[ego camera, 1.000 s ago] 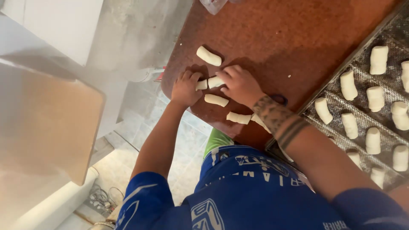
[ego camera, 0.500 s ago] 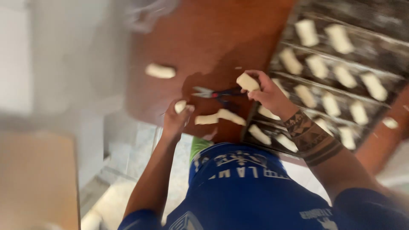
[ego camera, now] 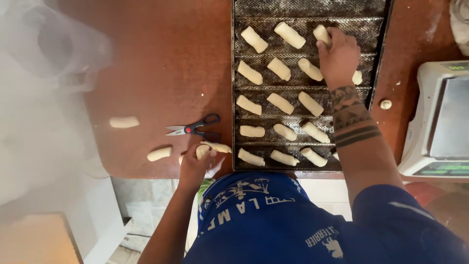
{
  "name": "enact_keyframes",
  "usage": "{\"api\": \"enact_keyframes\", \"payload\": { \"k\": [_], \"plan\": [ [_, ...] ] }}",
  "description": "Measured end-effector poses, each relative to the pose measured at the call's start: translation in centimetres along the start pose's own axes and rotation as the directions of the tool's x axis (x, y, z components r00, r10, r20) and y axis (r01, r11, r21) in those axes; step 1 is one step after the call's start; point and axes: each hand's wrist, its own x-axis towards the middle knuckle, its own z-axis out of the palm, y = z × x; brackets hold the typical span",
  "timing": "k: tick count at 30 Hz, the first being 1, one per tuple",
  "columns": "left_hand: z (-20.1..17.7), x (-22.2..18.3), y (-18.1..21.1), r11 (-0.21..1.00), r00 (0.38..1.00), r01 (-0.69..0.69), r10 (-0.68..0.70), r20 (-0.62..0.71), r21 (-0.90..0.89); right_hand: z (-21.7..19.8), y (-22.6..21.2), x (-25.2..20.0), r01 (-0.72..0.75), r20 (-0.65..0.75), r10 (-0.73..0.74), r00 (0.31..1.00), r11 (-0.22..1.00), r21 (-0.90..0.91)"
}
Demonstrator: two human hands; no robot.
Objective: Cutting long rolls of dough into smaller pieces using scissors and arranging them on a baking tray
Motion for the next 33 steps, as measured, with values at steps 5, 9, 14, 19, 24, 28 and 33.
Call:
{"api": "enact_keyframes", "payload": {
  "k": [5,9,14,19,24,28,33],
  "plan": [
    [0.9,-1.0,1.4,0.992,0.994,0.088,-0.081,-0.077,0.085,2.4,1.3,1.8,0.117,-0.153,-0.172,0.973,0.941,-0.318],
    [1.8,-1.6,2.6,0.995,0.995,0.071,-0.065,-0.08,0.075,2.8,2.1,1.4,0.131,-0.132,-0.187,0.974,0.929,-0.347],
    [4.6,0.0,2.7,0.873,0.998,0.057,-0.047,0.033,-0.484,-3.1,-2.0,-1.1,0.082,0.039,-0.082,0.996,0.997,-0.005],
    [8.3,1.8,5.0,0.867,0.964,-0.165,0.243,0.111,-0.471,-6.3,-11.7,-8.9,-0.268,0.501,-0.008,0.865,0.838,0.476],
    [11.2,1.1,7.7,0.819,0.843,-0.289,0.463,0.275,-0.495,-2.9,-12.6,-18.9,-0.398,0.493,-0.132,0.86,0.43,0.81],
    [11.7,2.7,6.0,0.864,0.854,-0.382,0.465,0.231,-0.328,-5.6,-10.6,-16.8,-0.561,0.607,0.031,0.794,0.422,0.712],
    [8.6,0.2,6.3,0.946,0.927,-0.209,0.272,0.257,-0.246,-6.7,-3.3,-8.6,-0.494,0.411,0.291,0.864,0.646,0.581]
  ]
}}
